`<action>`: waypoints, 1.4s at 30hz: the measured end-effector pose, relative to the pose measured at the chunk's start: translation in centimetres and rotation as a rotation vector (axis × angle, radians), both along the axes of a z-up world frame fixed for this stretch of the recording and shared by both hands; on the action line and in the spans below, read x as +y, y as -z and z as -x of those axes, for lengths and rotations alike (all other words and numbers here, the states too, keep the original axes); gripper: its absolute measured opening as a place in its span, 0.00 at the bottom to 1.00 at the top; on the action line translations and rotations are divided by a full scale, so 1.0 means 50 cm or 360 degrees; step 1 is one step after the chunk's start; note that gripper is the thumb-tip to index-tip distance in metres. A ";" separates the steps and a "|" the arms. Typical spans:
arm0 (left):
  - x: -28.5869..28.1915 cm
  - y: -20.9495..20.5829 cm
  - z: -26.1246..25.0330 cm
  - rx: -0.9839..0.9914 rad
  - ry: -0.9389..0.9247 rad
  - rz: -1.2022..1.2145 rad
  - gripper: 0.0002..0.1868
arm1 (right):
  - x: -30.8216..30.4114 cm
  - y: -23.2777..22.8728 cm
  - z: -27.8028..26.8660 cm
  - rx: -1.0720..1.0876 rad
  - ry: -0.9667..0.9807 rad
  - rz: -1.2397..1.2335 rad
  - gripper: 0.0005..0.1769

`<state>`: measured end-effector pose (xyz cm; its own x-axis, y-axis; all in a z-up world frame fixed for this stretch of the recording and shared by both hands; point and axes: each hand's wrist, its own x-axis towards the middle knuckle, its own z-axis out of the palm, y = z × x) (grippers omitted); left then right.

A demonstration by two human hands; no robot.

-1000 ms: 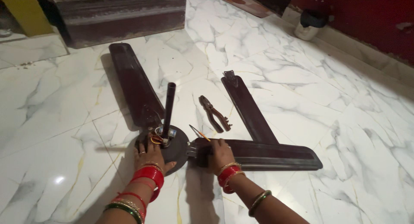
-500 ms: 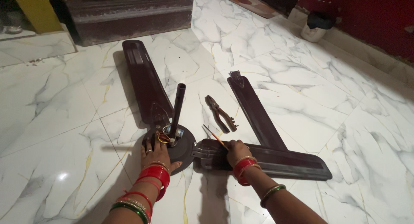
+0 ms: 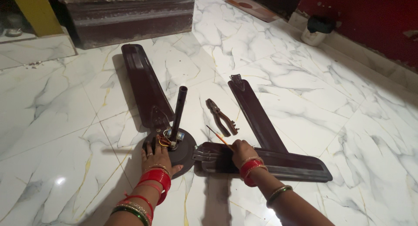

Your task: The person uses pliers and a screwdriver to remove screws and detach a fan blade from the motor housing. The blade is separated and set aside on the floor.

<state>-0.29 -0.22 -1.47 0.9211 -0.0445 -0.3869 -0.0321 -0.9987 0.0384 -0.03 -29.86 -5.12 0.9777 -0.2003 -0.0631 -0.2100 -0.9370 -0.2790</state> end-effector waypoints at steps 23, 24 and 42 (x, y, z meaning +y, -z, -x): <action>0.005 -0.024 -0.006 0.0068 0.0107 -0.0046 0.63 | 0.036 -0.051 -0.161 0.0061 -0.0005 0.0170 0.26; 0.006 -0.027 -0.007 0.0072 0.0115 -0.0060 0.63 | 0.042 -0.052 -0.175 0.0134 0.0008 0.0219 0.27; 0.005 -0.001 -0.028 0.0078 0.0255 -0.0216 0.67 | 0.049 -0.028 -0.222 0.0316 0.0284 -0.0239 0.26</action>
